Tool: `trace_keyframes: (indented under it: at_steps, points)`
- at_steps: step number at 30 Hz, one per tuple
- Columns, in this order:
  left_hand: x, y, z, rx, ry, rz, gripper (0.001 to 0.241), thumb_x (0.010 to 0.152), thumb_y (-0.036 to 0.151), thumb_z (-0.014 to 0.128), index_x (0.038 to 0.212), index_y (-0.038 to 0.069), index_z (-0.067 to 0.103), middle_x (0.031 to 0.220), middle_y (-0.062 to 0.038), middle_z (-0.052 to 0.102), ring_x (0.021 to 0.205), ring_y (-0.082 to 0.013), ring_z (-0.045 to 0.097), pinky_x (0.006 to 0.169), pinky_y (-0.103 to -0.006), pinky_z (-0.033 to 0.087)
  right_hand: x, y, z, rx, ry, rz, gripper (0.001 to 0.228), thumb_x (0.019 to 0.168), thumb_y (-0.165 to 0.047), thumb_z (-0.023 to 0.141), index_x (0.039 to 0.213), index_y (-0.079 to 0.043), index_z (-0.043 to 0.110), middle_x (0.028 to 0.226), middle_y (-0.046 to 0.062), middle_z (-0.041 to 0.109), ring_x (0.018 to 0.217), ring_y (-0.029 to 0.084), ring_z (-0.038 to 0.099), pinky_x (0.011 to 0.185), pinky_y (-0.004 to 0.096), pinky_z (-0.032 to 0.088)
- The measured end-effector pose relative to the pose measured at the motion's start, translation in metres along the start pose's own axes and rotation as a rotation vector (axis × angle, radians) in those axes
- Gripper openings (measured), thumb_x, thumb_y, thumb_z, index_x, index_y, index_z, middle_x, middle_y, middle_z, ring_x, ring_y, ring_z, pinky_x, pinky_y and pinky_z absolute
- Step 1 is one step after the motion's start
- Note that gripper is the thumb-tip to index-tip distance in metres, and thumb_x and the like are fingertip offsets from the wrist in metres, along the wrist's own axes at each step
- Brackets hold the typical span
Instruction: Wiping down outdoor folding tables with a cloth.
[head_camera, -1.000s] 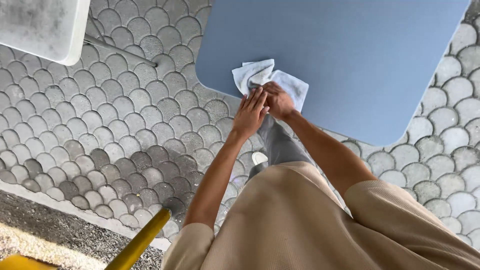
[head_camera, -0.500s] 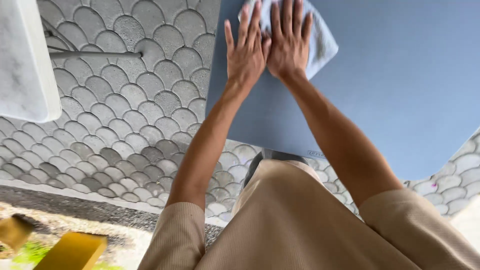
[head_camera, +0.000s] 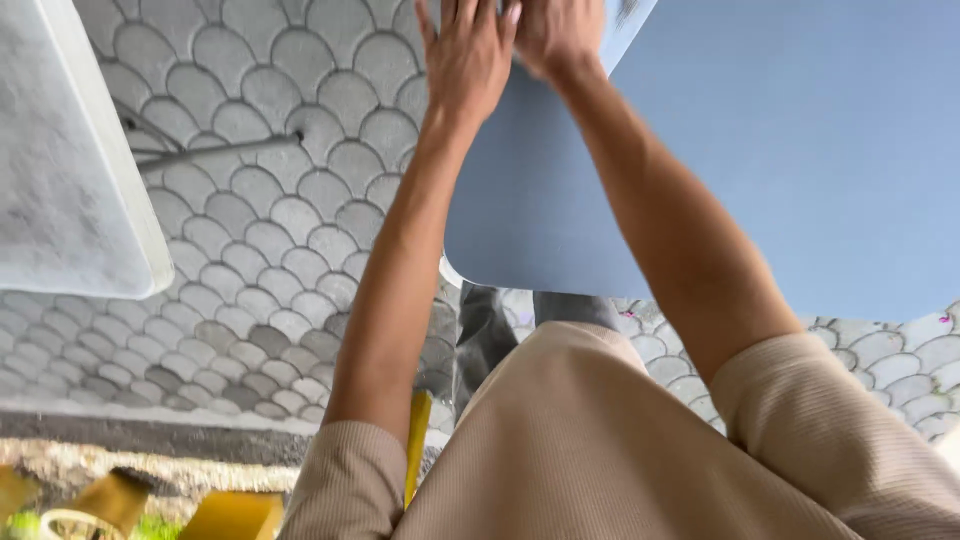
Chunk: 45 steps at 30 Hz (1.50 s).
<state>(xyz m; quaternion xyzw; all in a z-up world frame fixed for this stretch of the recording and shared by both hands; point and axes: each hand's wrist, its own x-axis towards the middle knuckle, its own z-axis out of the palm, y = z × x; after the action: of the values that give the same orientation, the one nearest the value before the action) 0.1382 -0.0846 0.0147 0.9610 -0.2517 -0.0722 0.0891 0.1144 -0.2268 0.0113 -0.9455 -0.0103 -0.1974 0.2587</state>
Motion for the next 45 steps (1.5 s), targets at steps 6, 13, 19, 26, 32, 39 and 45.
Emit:
trace_keyframes:
  at_steps: [6, 13, 19, 26, 32, 39, 45]
  points:
    - [-0.105, 0.007, 0.008, -0.097, -0.187, 0.07, 0.062, 0.11, 0.048, 0.022, 0.158, 0.011, 0.037, 0.166, -0.01, 0.028, 0.153, -0.0323, 0.014, 0.121, -0.0716, 0.011, -0.096, -0.044, 0.003, -0.023, -0.12, 0.173, 0.055, 0.101, -0.024, 0.053, 0.154, -0.011, 0.046, 0.156, 0.009, 0.044, 0.143, 0.027, 0.037, 0.122, 0.049, 0.021]
    - [-0.238, 0.009, 0.024, -0.16, -0.255, 0.166, 0.045, 0.102, 0.031, 0.04, 0.123, 0.004, 0.069, 0.153, -0.007, 0.052, 0.149, -0.0305, 0.036, 0.123, -0.0673, 0.013, -0.22, -0.143, 0.004, -0.379, -0.364, 0.819, 0.065, 0.112, -0.04, 0.031, 0.17, -0.014, 0.018, 0.171, 0.007, -0.003, 0.155, 0.028, -0.009, 0.128, 0.049, -0.005]
    - [-0.262, -0.018, 0.022, -0.067, 0.066, 0.17, 0.072, 0.097, 0.052, 0.059, 0.15, 0.006, 0.042, 0.148, -0.026, 0.043, 0.126, -0.0426, 0.051, 0.104, -0.0535, 0.043, -0.241, -0.169, 0.01, -0.237, -0.332, 0.586, 0.067, 0.108, -0.039, 0.037, 0.166, -0.007, 0.026, 0.171, 0.017, 0.007, 0.155, 0.033, -0.003, 0.125, 0.056, 0.001]
    - [-0.2, -0.03, 0.056, -0.03, -0.235, 0.279, 0.088, 0.098, 0.077, 0.041, 0.165, 0.027, 0.016, 0.169, -0.023, 0.015, 0.153, -0.0527, 0.005, 0.114, -0.0738, 0.023, -0.203, -0.177, 0.029, -0.295, -0.27, 0.562, 0.08, 0.107, -0.056, 0.048, 0.166, -0.009, 0.022, 0.17, 0.02, 0.003, 0.156, 0.042, -0.001, 0.124, 0.062, 0.01]
    - [-0.159, -0.029, 0.027, -0.238, -0.14, 0.149, 0.087, 0.098, 0.063, 0.055, 0.167, 0.023, 0.019, 0.17, -0.023, 0.019, 0.156, -0.052, 0.015, 0.121, -0.0676, 0.029, -0.149, -0.155, 0.028, -0.241, -0.522, 0.621, 0.07, 0.106, -0.028, 0.045, 0.168, -0.016, 0.015, 0.173, 0.018, -0.005, 0.158, 0.043, -0.006, 0.126, 0.061, 0.002]
    - [-0.069, -0.035, 0.02, -0.103, -0.181, 0.127, 0.085, 0.102, 0.065, 0.045, 0.166, 0.014, 0.02, 0.172, -0.019, 0.012, 0.159, -0.0458, 0.011, 0.127, -0.0588, 0.023, -0.061, -0.123, 0.031, -0.201, -0.565, 0.681, 0.071, 0.112, -0.024, 0.044, 0.17, -0.017, 0.004, 0.173, 0.014, -0.012, 0.158, 0.038, -0.013, 0.127, 0.056, -0.006]
    - [0.053, -0.047, 0.029, -0.018, -0.127, 0.196, 0.077, 0.106, 0.06, 0.029, 0.166, 0.014, 0.016, 0.172, -0.017, 0.012, 0.159, -0.0455, 0.011, 0.13, -0.0564, 0.019, 0.035, -0.063, 0.045, -0.221, -0.56, 0.725, 0.066, 0.114, -0.033, 0.034, 0.17, -0.018, 0.003, 0.173, 0.01, -0.012, 0.157, 0.03, -0.014, 0.128, 0.051, -0.007]
